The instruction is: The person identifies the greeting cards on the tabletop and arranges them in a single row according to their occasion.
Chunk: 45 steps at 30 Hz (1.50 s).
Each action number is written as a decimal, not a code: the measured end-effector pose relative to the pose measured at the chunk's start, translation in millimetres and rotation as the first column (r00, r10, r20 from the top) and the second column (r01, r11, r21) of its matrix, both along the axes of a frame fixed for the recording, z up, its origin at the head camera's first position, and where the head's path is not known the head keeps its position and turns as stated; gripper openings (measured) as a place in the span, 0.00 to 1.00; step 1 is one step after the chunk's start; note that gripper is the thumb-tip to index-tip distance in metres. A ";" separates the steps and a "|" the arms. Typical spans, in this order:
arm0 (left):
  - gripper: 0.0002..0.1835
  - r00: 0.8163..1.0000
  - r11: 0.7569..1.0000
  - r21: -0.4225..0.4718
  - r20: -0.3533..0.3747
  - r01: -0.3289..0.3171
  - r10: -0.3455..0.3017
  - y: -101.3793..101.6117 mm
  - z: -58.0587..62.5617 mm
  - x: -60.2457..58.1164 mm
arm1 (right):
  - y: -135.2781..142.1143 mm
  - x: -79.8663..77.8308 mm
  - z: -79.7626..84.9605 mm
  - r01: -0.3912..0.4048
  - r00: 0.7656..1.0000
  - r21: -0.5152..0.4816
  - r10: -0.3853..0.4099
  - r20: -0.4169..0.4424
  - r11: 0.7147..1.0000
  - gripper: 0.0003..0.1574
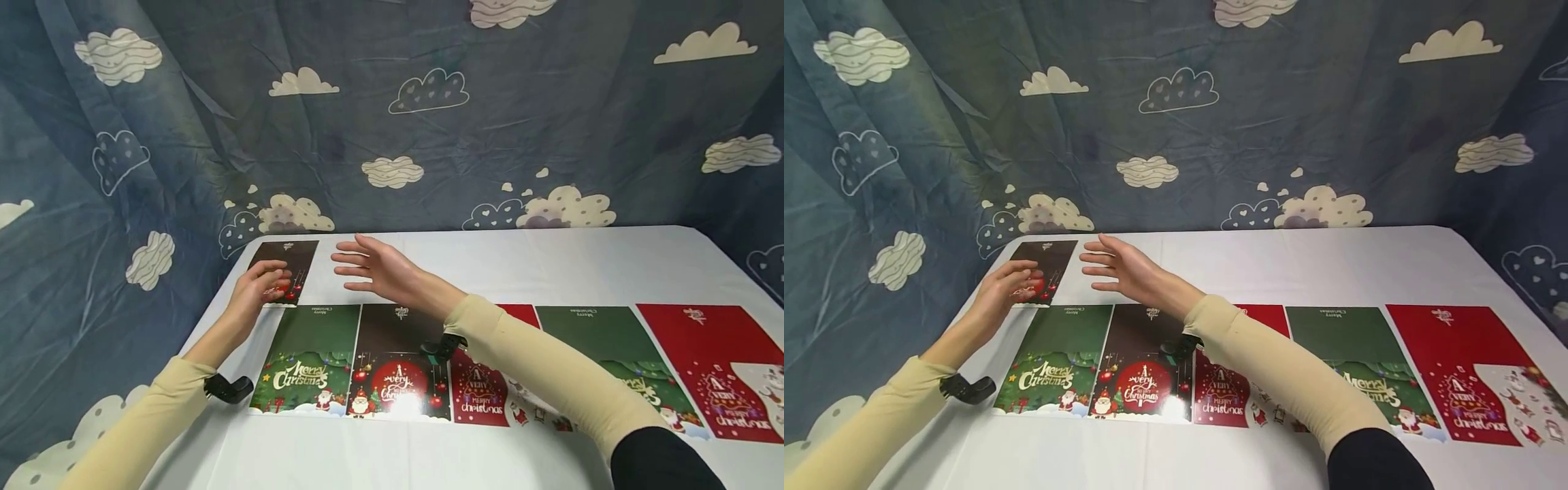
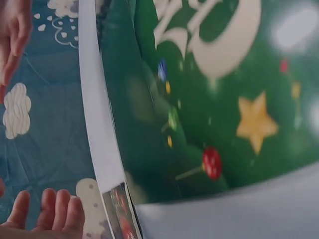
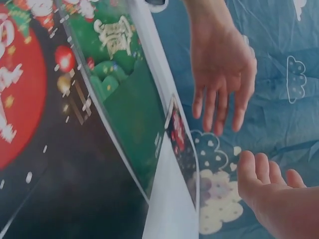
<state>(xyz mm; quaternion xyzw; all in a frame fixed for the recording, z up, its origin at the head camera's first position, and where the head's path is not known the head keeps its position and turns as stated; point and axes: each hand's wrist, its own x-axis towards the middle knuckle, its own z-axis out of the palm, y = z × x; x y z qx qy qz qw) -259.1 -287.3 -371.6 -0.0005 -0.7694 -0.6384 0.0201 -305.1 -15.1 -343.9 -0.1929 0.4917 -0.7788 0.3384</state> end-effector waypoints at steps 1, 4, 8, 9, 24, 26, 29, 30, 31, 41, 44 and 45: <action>0.15 1.000 1.000 0.014 0.005 0.005 -0.005 0.9 0.1 2.1 | 2.7 0.6 0.0 0.006 1.000 0.014 -0.006 -0.027 1.000 0.37; 0.16 1.000 1.000 0.016 0.004 0.010 -0.011 5.2 0.9 9.5 | 11.2 2.6 0.7 0.034 0.994 0.067 -0.027 -0.111 0.997 0.36; 0.19 1.000 1.000 0.009 0.007 0.017 -0.017 11.1 2.2 19.4 | 24.6 7.8 3.8 0.061 0.983 0.124 -0.038 -0.180 0.990 0.35; 0.19 1.000 0.999 0.026 0.011 0.025 -0.025 12.1 2.8 21.5 | 28.0 9.4 4.8 0.066 0.982 0.130 -0.041 -0.187 0.989 0.35; 0.18 0.976 0.973 0.112 0.067 0.200 -0.209 36.2 8.4 44.1 | 79.1 44.1 0.1 0.244 0.928 0.311 -0.127 -0.351 0.919 0.32; 0.19 0.971 0.970 0.116 0.081 0.214 -0.224 41.2 8.1 47.1 | 84.4 49.1 -1.0 0.256 0.923 0.320 -0.133 -0.361 0.912 0.31; 0.20 0.960 0.963 0.108 0.102 0.248 -0.259 48.2 7.6 51.1 | 92.8 55.2 -3.0 0.257 0.927 0.310 -0.143 -0.348 0.915 0.31; 0.20 0.955 0.959 0.107 0.113 0.262 -0.273 50.6 7.4 52.4 | 96.0 57.3 -3.7 0.255 0.928 0.311 -0.142 -0.344 0.916 0.31; 0.21 0.949 0.954 0.106 0.121 0.280 -0.291 53.1 6.7 53.6 | 99.3 59.4 -4.4 0.254 0.930 0.312 -0.142 -0.339 0.916 0.31; 0.26 0.900 0.917 0.167 0.193 0.362 -0.391 79.7 -9.9 63.5 | 133.1 78.7 -23.6 0.208 0.970 0.382 -0.140 -0.198 0.901 0.36; 0.27 0.891 0.907 0.210 0.205 0.365 -0.406 82.1 -11.8 65.4 | 140.2 83.6 -26.8 0.187 0.979 0.385 -0.138 -0.150 0.904 0.36; 0.27 0.886 0.902 0.227 0.209 0.368 -0.414 82.9 -12.0 66.0 | 142.7 85.3 -28.0 0.179 0.981 0.385 -0.134 -0.141 0.906 0.36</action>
